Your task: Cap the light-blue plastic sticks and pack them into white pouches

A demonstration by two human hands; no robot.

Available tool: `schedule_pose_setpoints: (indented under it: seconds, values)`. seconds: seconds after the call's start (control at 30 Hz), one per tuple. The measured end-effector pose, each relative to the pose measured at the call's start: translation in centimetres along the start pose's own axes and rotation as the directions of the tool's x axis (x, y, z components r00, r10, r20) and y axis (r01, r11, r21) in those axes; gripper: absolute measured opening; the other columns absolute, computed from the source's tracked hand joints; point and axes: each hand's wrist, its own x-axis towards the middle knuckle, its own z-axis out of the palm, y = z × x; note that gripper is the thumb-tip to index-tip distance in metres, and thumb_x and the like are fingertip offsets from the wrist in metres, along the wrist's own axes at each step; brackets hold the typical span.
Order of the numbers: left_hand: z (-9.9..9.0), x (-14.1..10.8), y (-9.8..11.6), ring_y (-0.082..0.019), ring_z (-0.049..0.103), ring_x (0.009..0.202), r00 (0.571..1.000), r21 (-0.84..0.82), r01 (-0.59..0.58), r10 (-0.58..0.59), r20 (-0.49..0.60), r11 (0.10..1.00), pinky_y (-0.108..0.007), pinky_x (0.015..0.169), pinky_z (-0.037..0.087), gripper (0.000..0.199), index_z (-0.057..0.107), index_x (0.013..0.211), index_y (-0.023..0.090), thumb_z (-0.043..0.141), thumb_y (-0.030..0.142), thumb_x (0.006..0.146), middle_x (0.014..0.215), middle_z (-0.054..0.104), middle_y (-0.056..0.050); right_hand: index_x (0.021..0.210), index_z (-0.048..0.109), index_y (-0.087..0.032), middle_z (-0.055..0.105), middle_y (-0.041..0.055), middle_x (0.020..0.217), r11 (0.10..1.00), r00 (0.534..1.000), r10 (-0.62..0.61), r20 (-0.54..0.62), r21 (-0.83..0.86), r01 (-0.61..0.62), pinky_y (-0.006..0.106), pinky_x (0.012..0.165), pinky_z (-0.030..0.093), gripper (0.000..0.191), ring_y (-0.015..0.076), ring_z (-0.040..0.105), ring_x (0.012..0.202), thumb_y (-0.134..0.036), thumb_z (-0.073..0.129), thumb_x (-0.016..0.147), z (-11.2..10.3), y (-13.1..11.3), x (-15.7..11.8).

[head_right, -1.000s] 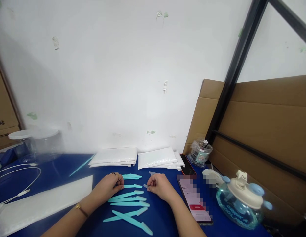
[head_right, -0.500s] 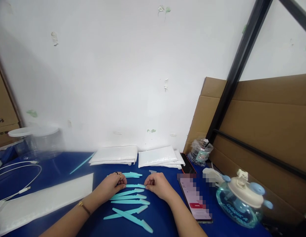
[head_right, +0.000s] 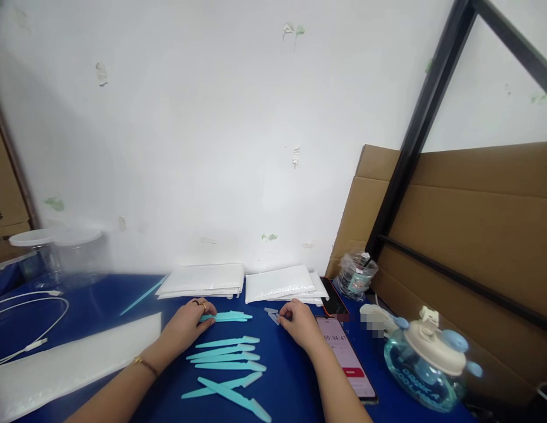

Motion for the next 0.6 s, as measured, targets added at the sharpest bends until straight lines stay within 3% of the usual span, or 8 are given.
schedule_pose_setpoints:
  seconds: [0.23, 0.43, 0.6]
  values:
    - [-0.4, -0.5, 0.7, -0.018, 0.054, 0.090, 1.000, 0.043, -0.018, 0.017, 0.020, 0.999, -0.028, 0.076, 0.034, 0.008, 0.063, 0.082, 0.023, 0.055, 0.025, 0.080, 0.090, 0.063, 0.000, 0.068, 0.065, -0.019, 0.060, 0.0025, 0.077, 0.990, 0.994, -0.104, 0.043, -0.096, 0.108, 0.024, 0.064, 0.039, 0.011, 0.0157, 0.057, 0.070, -0.019, 0.057, 0.076, 1.4, -2.0, -0.1]
    - [-0.2, -1.0, 0.9, -0.016, 0.056, 0.087, 0.994, 0.006, -0.070, 0.070, 0.086, 0.997, -0.028, 0.075, 0.031, 0.005, 0.063, 0.077, 0.024, 0.059, 0.027, 0.076, 0.086, 0.063, 0.003, 0.063, 0.064, -0.018, 0.057, 0.0004, 0.071, 0.991, 0.987, -0.110, 0.114, 0.089, 0.100, 0.020, 0.054, 0.037, 0.013, 0.0122, 0.054, 0.060, -0.020, 0.059, 0.075, 1.9, -1.6, -0.3]
    - [-0.1, -0.9, 1.3, -0.015, 0.057, 0.082, 0.991, -0.017, -0.020, 0.022, 0.133, 1.000, -0.025, 0.070, 0.033, 0.008, 0.063, 0.078, 0.024, 0.056, 0.027, 0.076, 0.083, 0.063, 0.003, 0.072, 0.068, -0.020, 0.059, 0.0003, 0.074, 0.986, 0.990, -0.089, 0.111, 0.150, 0.072, 0.021, 0.055, 0.038, 0.004, 0.0128, 0.054, 0.061, -0.022, 0.065, 0.071, 1.9, -1.4, -0.3]
